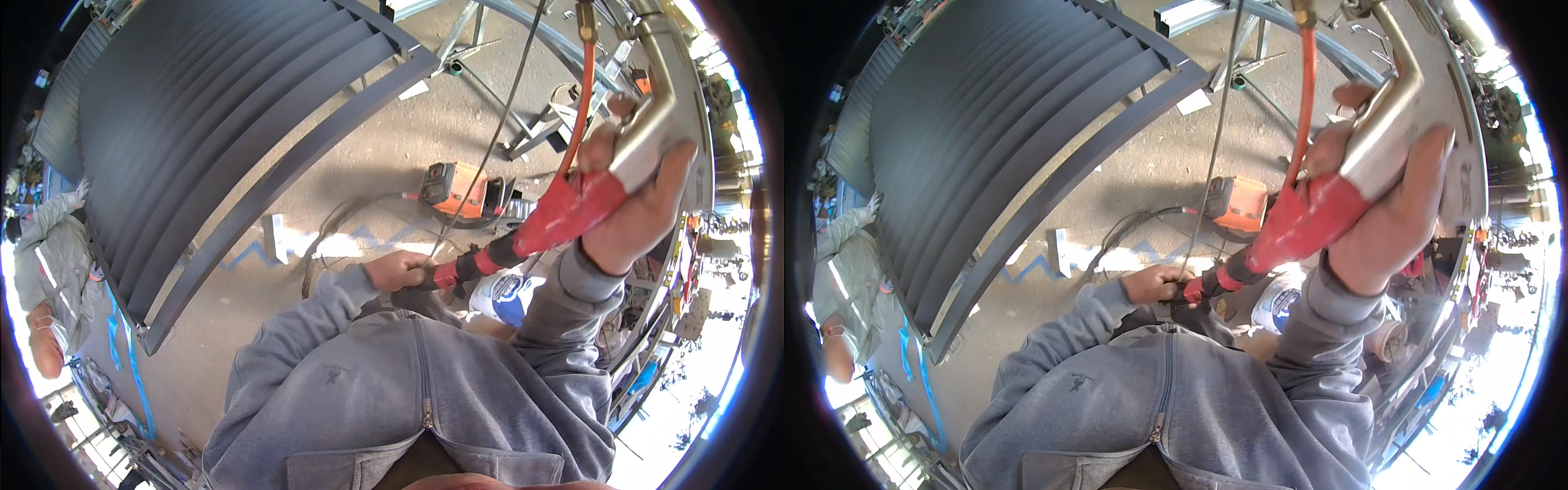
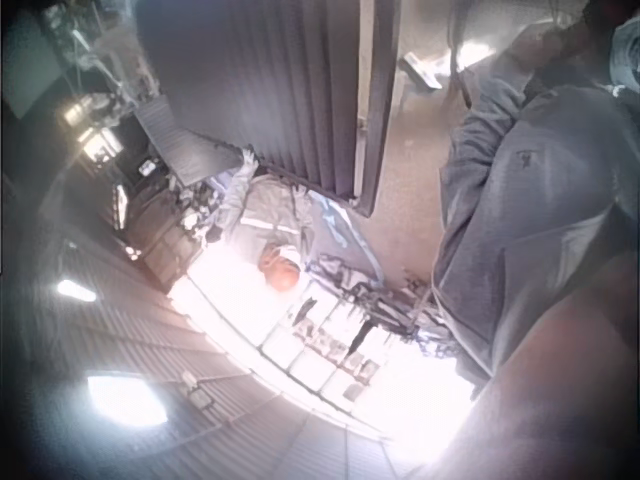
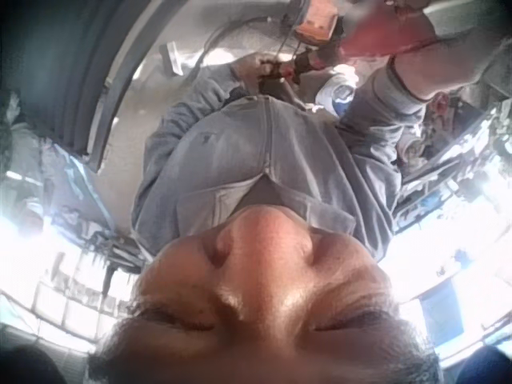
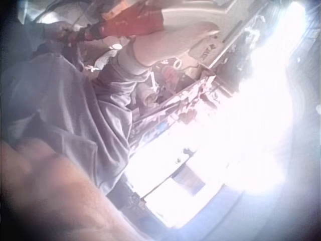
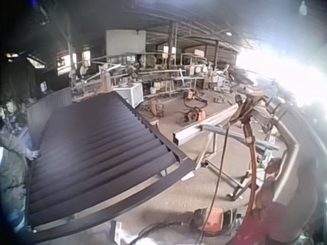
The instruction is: The person positions a large curved metal sheet against a metal frame and uses a welding torch to tack and weld the sheet to the frame. They reposition the sheet and continue welding along the edges, creating visible sparks and molten metal at the joints.
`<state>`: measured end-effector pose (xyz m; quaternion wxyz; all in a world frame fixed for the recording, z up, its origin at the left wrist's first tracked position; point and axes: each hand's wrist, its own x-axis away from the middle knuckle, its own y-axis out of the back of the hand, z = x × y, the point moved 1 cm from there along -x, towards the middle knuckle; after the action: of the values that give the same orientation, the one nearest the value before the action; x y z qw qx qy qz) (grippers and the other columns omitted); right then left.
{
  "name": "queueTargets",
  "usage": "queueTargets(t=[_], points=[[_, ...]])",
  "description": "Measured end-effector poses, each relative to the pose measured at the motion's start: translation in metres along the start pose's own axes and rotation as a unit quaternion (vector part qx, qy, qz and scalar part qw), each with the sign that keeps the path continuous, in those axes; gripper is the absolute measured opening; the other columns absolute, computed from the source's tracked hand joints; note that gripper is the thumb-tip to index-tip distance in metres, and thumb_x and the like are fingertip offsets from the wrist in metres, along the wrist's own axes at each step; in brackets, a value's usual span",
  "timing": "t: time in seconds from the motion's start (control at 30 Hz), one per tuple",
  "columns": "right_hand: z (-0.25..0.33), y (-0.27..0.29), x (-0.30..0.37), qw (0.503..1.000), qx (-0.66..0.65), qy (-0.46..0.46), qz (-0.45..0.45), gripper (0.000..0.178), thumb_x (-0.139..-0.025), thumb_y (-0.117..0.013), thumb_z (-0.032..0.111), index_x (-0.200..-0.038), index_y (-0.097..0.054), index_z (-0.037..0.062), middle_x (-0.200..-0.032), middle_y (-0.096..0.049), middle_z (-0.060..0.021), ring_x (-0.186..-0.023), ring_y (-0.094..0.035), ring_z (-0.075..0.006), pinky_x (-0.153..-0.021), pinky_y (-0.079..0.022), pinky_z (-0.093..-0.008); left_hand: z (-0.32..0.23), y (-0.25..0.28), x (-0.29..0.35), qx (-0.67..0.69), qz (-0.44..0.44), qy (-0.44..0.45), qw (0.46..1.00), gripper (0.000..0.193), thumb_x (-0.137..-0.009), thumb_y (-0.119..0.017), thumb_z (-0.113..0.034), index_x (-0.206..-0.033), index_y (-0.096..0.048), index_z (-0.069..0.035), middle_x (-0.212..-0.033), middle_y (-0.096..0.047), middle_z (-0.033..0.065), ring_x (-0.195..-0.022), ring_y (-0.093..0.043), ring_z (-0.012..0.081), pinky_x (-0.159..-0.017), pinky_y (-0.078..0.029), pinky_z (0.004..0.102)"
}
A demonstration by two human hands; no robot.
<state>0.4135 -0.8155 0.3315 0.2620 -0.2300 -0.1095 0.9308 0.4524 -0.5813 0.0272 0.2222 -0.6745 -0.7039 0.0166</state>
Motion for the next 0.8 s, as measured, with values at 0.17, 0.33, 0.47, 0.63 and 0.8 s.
queueTargets(t=[0.17, 0.33, 0.47, 0.63, 0.8], points=[[0.0, 0.047, -0.102, 0.999, 0.025, 0.016, -0.044, 0.058, -0.11, -0.044, 0.048, -0.138, -0.05, -0.0027, -0.115, -0.063, -0.0198, -0.077, -0.06, -0.0213, -0.06, -0.051, -0.0296, 0.013, 0.038, 0.023, -0.16, -0.122, 0.06, 0.978, 0.048, -0.085, -0.084, -0.035, -0.116, -0.067, -0.004, -0.094, -0.065, 0.0051, -0.089, -0.059, 0.0153, -0.082, -0.049, 0.0327], [0.001, 0.114, -0.204, 0.996, -0.069, -0.011, 0.059, 0.054, -0.108, -0.05, 0.041, -0.137, -0.047, -0.0048, -0.117, -0.06, -0.0222, -0.086, -0.057, -0.0233, -0.076, -0.05, -0.0351, 0.087, 0.058, 0.063, -0.215, -0.283, 0.112, 0.928, 0.049, -0.083, -0.085, -0.038, -0.113, -0.067, -0.004, -0.09, -0.067, 0.0146, -0.086, -0.065, 0.0269, -0.08, -0.051, 0.0377], [0.008, 0.161, -0.276, 0.966, -0.112, -0.119, 0.202, 0.054, -0.107, -0.05, 0.037, -0.138, -0.043, -0.0061, -0.102, -0.049, -0.0129, -0.089, -0.048, -0.0212, -0.081, -0.045, -0.0327, 0.131, 0.076, 0.058, -0.237, -0.348, 0.168, 0.891, 0.044, -0.083, -0.085, -0.036, -0.109, -0.067, -0.004, -0.094, -0.07, 0.0209, -0.091, -0.069, 0.0374, -0.079, -0.053, 0.043], [-0.007, 0.166, -0.347, 0.968, 0.007, -0.123, 0.218, 0.058, -0.107, -0.047, 0.042, -0.139, -0.044, -0.0059, -0.095, -0.049, -0.0082, -0.083, -0.047, -0.0175, -0.078, -0.045, -0.0289, 0.098, 0.088, 0.016, -0.222, -0.411, 0.162, 0.87, 0.036, -0.083, -0.082, -0.036, -0.096, -0.069, -0.006, -0.092, -0.071, 0.0198, -0.092, -0.07, 0.0399, -0.077, -0.053, 0.0465], [-0.027, 0.123, -0.398, 0.929, 0.152, -0.113, 0.317, 0.063, -0.108, -0.045, 0.049, -0.14, -0.045, -0.0055, -0.089, -0.054, -0.0062, -0.075, -0.049, -0.0139, -0.073, -0.046, -0.0255, 0.027, 0.102, -0.024, -0.213, -0.452, 0.165, 0.85, 0.035, -0.082, -0.08, -0.04, -0.097, -0.072, -0.01, -0.09, -0.073, 0.0173, -0.09, -0.07, 0.0392, -0.075, -0.054, 0.0466]])
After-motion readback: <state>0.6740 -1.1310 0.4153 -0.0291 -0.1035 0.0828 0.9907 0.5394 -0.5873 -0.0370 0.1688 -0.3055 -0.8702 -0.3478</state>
